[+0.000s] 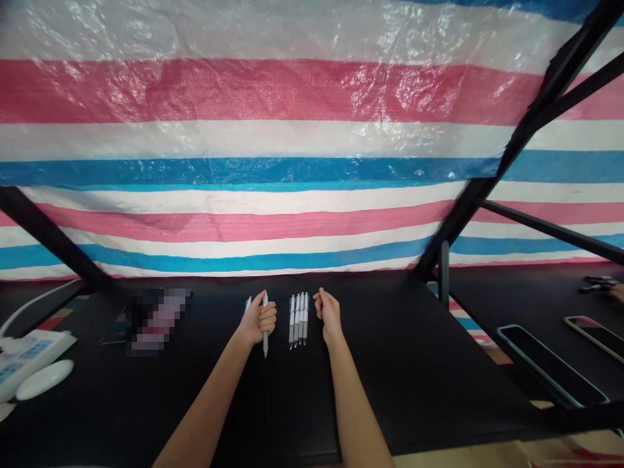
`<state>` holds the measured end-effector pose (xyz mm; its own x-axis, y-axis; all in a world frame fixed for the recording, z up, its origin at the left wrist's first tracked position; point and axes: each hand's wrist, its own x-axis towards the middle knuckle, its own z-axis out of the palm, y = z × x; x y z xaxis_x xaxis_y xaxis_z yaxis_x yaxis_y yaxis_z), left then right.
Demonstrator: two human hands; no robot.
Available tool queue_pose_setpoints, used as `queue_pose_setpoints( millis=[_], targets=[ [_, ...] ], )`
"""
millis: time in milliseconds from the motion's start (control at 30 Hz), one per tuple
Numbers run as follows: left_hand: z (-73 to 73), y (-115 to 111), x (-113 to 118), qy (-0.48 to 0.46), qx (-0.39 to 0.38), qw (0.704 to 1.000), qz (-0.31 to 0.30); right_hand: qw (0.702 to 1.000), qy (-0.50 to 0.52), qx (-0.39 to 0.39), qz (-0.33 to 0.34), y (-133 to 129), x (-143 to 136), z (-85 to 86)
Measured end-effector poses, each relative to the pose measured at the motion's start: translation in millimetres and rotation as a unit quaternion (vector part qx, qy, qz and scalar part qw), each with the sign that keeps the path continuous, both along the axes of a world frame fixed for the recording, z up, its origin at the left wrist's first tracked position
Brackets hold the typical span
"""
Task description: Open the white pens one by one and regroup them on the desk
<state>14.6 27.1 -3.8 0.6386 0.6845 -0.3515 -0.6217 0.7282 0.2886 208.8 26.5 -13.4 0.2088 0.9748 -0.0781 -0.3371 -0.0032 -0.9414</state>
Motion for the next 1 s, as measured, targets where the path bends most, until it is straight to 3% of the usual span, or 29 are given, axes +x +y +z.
queue_pose_setpoints(
  millis=[1000],
  targets=[
    [2.1,-1.4,0.9,-0.005,-0.013,1.000,0.024,1.000,0.001,0.000,0.000,1.7,-0.3,-1.9]
  ],
)
